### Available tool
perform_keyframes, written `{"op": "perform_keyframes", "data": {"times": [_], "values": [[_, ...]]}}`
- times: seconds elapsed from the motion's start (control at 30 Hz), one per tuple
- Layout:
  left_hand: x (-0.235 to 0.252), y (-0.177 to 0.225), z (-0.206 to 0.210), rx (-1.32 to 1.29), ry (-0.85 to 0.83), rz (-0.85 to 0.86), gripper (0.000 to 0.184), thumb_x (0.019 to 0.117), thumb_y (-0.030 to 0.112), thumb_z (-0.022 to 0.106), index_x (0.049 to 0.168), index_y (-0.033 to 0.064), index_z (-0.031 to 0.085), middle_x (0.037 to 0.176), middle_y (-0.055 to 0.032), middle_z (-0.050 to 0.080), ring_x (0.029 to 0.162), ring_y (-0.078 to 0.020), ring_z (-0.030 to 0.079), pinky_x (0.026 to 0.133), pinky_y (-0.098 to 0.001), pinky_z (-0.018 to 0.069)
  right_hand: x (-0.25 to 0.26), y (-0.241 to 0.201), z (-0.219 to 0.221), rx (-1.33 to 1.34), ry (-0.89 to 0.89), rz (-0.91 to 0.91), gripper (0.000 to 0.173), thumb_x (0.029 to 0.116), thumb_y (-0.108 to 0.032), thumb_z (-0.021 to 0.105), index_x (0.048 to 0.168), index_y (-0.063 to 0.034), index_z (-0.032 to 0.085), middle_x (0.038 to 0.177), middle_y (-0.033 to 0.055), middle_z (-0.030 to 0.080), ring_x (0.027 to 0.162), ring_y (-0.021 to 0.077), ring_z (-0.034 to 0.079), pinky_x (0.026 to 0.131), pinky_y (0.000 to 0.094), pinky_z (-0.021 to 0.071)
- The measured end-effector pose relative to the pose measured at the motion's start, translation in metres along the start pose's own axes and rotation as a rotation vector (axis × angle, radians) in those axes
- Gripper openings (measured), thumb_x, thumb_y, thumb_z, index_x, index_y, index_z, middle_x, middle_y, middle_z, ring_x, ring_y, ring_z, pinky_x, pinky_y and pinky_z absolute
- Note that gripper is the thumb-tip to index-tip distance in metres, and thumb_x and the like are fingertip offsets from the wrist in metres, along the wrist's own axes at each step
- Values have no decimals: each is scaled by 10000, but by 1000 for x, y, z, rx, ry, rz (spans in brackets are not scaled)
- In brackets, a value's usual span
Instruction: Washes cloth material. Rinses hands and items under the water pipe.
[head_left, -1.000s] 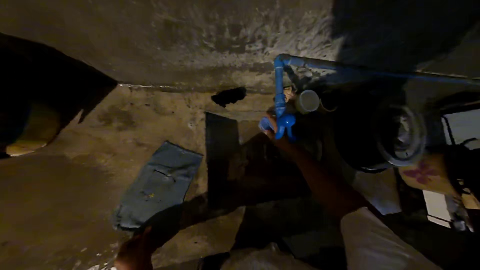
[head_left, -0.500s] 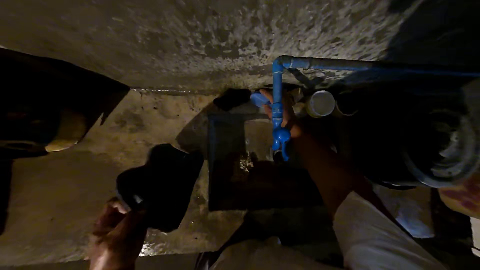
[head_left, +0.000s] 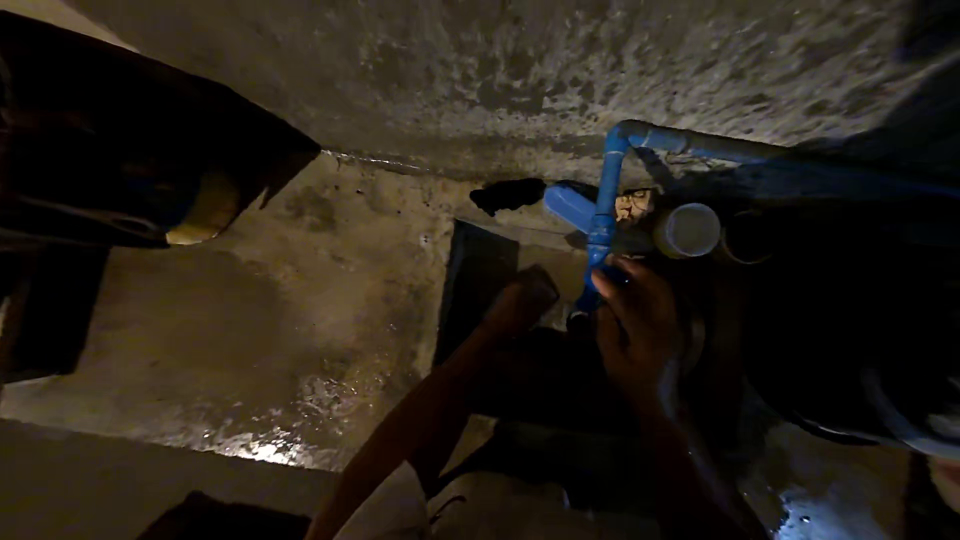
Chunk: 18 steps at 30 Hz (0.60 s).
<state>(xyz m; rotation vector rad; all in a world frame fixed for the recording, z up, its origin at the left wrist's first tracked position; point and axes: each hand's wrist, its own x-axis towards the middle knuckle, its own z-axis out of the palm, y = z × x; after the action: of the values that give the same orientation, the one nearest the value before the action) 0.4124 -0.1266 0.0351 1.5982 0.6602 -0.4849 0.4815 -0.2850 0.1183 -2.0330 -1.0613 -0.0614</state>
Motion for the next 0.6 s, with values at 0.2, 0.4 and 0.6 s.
{"op": "perform_keyframes", "data": {"times": [0.2,0.4,0.6], "values": [[32,36,28,-257,235,42,253,1049,111,555,1235,-44,627,1159,-189,665,1032,-237,644,914,-404,533,-19,17,9,467,170,311,309,911,-40,679,1207,47,693,1330,101,670,1233,124,634,1023,281,551],[89,58,3,526,386,570,569,931,126,710,1458,10,530,1604,-166,406,1544,-363,247,1267,-554,57,0,7,50,1462,152,1286,337,1097,-98,251,1019,-46,575,826,52,703,684,117,694,632,245,603],[81,73,-8,617,108,288,443,1015,100,581,1437,-23,526,1444,-226,549,1369,-382,486,1164,-525,329,9,45,59,1631,-44,1152,401,1101,-127,230,1051,-53,621,857,90,726,707,165,719,650,281,624]]}}
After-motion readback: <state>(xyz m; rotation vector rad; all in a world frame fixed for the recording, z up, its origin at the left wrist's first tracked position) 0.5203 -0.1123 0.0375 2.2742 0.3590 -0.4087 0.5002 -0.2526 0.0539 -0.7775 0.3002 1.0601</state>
